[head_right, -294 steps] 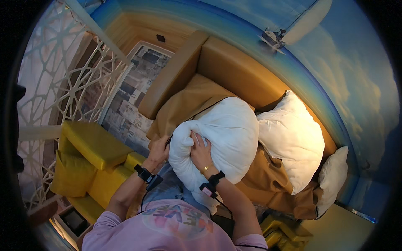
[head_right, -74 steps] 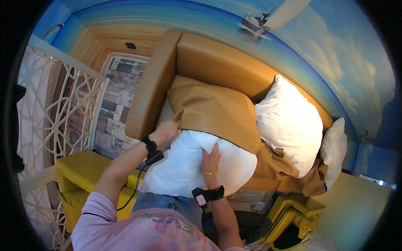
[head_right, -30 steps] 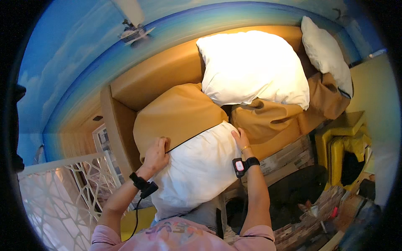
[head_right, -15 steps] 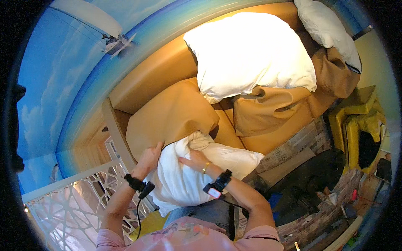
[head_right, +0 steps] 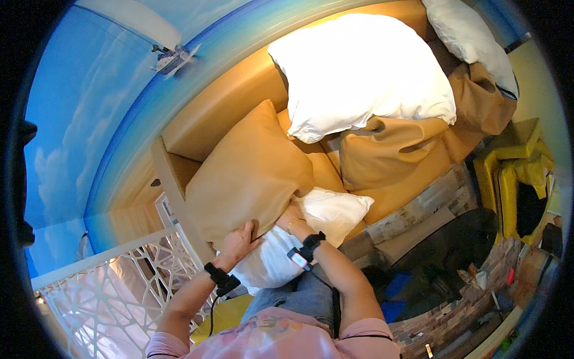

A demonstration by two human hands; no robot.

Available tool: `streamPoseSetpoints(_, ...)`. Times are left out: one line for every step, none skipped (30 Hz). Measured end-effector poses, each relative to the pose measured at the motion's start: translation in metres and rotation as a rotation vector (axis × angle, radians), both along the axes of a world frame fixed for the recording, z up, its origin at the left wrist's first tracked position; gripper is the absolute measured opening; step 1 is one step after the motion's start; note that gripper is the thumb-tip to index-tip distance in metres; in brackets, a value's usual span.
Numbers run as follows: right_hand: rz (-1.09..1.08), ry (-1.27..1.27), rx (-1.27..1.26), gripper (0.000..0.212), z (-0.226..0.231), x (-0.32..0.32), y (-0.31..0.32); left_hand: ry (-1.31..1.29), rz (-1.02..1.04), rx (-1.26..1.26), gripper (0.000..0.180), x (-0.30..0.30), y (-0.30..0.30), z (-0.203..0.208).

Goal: The person wipes a white decorative lattice structure with a blue cloth, then moves to a bed and places white pillows into brown pillowcases. The person adjusts the pillows and smooths the bedding.

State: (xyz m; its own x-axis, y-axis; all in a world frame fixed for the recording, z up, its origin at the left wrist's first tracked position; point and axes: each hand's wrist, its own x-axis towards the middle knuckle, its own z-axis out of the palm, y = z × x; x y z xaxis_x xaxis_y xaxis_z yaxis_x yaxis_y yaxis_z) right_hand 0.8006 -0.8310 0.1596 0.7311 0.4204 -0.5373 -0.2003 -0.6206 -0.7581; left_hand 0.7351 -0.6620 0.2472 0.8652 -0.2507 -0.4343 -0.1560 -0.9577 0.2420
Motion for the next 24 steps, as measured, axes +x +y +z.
streamPoseSetpoints(0.034,-0.092,-0.042,0.058,0.001,-0.005,-0.014,-0.045,-0.016,0.0,0.03,0.0,-0.004,-0.005)
streamPoseSetpoints(0.087,-0.181,-0.081,0.06,0.01,-0.012,-0.027,-0.086,-0.013,0.003,0.028,-0.005,-0.006,-0.011)
streamPoseSetpoints(0.127,-0.271,-0.117,0.062,0.015,-0.021,-0.042,-0.129,-0.022,0.009,0.026,-0.005,-0.007,-0.017)
streamPoseSetpoints(-0.029,-0.493,-0.139,0.064,-0.002,-0.04,-0.055,-0.117,0.021,0.032,0.024,-0.006,-0.006,-0.027)
streamPoseSetpoints(-0.161,-0.599,-0.093,0.066,0.001,-0.048,-0.073,-0.104,0.076,0.056,0.021,-0.008,-0.003,-0.041)
streamPoseSetpoints(-0.447,-0.633,-0.147,0.068,-0.01,-0.067,-0.087,-0.091,0.124,0.078,0.019,-0.008,-0.003,-0.048)
streamPoseSetpoints(-0.614,-0.593,-0.263,0.07,-0.01,-0.077,-0.102,-0.114,0.124,0.04,0.017,-0.006,-0.001,-0.049)
streamPoseSetpoints(-0.776,-0.474,-0.366,0.069,-0.026,-0.091,-0.118,-0.138,0.12,0.008,0.015,-0.003,-0.001,-0.046)
streamPoseSetpoints(-0.992,-0.237,-0.189,0.069,-0.036,-0.105,-0.122,-0.162,0.112,-0.025,0.013,0.001,-0.001,-0.043)
streamPoseSetpoints(-1.19,0.006,-0.005,0.069,-0.043,-0.117,-0.125,-0.112,0.111,-0.01,0.012,0.005,-0.003,-0.04)
streamPoseSetpoints(-1.286,0.218,0.201,0.068,-0.057,-0.127,-0.122,-0.12,0.119,-0.031,0.013,0.005,-0.004,-0.04)
streamPoseSetpoints(-1.389,0.442,0.37,0.068,-0.069,-0.136,-0.119,-0.127,0.127,-0.05,0.013,0.004,-0.004,-0.041)
streamPoseSetpoints(-1.398,0.624,0.552,0.067,-0.088,-0.143,-0.109,-0.135,0.134,-0.07,0.013,0.004,-0.005,-0.042)
streamPoseSetpoints(-1.386,0.808,0.736,0.066,-0.092,-0.144,-0.1,-0.143,0.149,-0.07,0.014,0.004,-0.006,-0.04)
streamPoseSetpoints(-1.368,0.808,0.787,0.065,-0.095,-0.143,-0.096,-0.151,0.166,-0.072,0.015,0.003,-0.007,-0.038)
streamPoseSetpoints(-1.35,0.809,0.837,0.064,-0.098,-0.141,-0.092,-0.157,0.184,-0.074,0.015,0.002,-0.008,-0.035)
streamPoseSetpoints(-1.331,0.817,0.892,0.064,-0.098,-0.136,-0.083,-0.169,0.219,-0.083,0.016,0.003,-0.003,-0.031)
streamPoseSetpoints(-1.312,0.819,0.948,0.063,-0.091,-0.126,-0.074,-0.185,0.252,-0.095,0.016,0.009,0.004,-0.024)
streamPoseSetpoints(-1.293,0.822,1.003,0.062,-0.084,-0.116,-0.066,-0.2,0.286,-0.107,0.016,0.016,0.013,-0.016)
streamPoseSetpoints(-1.279,0.813,1.053,0.062,-0.076,-0.105,-0.063,-0.205,0.291,-0.039,0.015,0.026,0.014,0.004)
streamPoseSetpoints(-1.282,0.761,1.084,0.059,-0.054,-0.093,-0.059,-0.234,0.311,-0.043,0.014,0.032,0.018,0.018)
streamPoseSetpoints(-1.277,0.716,1.114,0.056,-0.017,-0.076,-0.055,-0.264,0.34,-0.043,0.014,0.036,0.023,0.032)
streamPoseSetpoints(-1.274,0.664,1.148,0.053,0.016,-0.06,-0.055,-0.297,0.364,-0.046,0.014,0.039,0.027,0.044)
streamPoseSetpoints(-1.29,0.526,1.111,0.05,0.039,-0.045,-0.056,-0.352,0.393,-0.086,0.014,0.044,0.028,0.055)
